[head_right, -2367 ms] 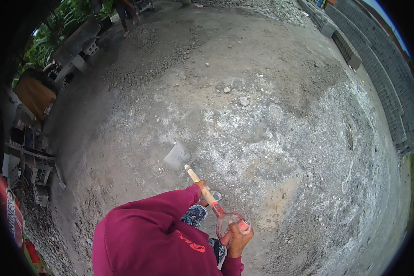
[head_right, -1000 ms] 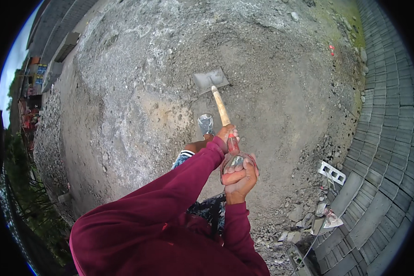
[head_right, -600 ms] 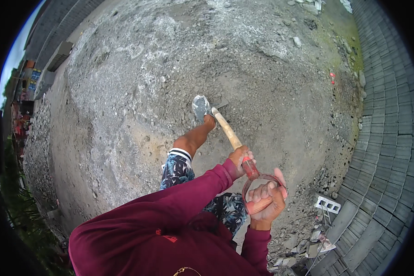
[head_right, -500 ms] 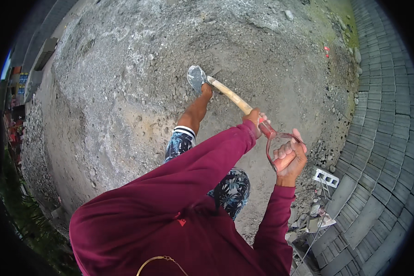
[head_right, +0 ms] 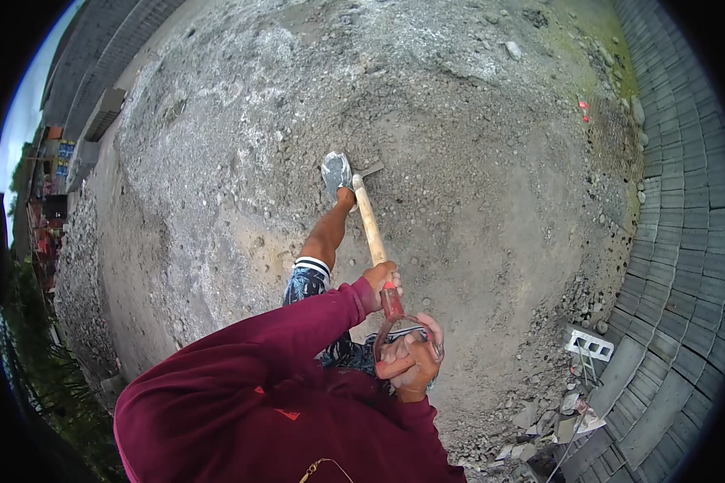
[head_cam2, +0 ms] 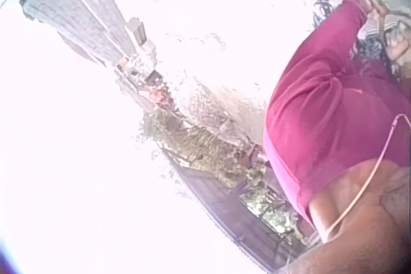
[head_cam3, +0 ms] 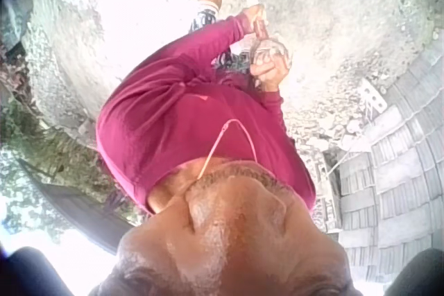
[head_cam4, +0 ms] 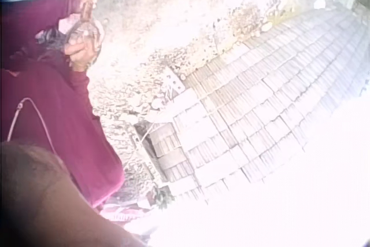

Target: The person uses a shovel to manually mix gravel, sand, and cement on the ground, periodically handling a cylindrical object by hand during the process.

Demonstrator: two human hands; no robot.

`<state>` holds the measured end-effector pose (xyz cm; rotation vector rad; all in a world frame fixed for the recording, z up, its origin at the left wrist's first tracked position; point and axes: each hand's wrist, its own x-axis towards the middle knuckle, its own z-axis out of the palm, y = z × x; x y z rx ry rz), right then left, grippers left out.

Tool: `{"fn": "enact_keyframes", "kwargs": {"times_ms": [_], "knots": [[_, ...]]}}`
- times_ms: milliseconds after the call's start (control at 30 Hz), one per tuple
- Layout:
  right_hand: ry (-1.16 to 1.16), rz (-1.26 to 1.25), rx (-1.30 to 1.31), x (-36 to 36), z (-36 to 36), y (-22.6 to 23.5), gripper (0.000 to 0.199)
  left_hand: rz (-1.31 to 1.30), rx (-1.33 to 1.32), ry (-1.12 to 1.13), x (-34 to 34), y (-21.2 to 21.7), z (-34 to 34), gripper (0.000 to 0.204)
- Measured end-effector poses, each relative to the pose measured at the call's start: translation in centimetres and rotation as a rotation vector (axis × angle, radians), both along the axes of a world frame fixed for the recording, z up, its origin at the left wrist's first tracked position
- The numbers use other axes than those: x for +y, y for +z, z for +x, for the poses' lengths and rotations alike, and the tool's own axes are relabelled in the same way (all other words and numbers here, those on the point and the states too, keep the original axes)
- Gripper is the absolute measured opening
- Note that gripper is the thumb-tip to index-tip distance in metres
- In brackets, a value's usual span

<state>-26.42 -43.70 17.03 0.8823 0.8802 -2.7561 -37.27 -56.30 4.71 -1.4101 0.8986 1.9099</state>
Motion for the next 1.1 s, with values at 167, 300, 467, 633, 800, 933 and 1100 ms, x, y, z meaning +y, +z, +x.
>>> {"fn": "enact_keyframes", "kwargs": {"times_ms": [167,300,467,633,800,933,1100], "knots": [[0.016,0.040,-0.186,6.1,3.9,-6.4,0.048,-0.222,0.095,0.003,5.8,-5.8,4.7,0.037],[-0.038,0.169,-0.201,6.4,4.7,-8.4,0.049,-0.150,0.064,-0.206,3.1,-6.4,4.1,0.045],[-0.033,0.474,-0.554,10.0,9.3,-19.0,0.033,-0.058,-0.046,-0.478,-3.8,-14.7,4.6,0.057],[-0.094,0.626,-1.067,9.4,8.7,-25.4,0.021,-0.142,-0.086,-0.334,-7.1,-25.5,-4.9,0.069],[-0.315,0.802,-1.095,6.4,10.6,-22.6,0.014,-0.234,-0.016,-0.065,-5.0,-30.9,-10.6,0.041],[-0.193,0.764,-1.108,6.4,10.8,-22.1,0.019,-0.408,-0.065,0.011,-8.3,-31.0,-8.2,0.019],[-0.316,0.679,-1.100,10.4,21.9,-15.6,0.020,-0.334,-0.063,-0.059,-3.2,-22.9,0.7,0.021]]}}
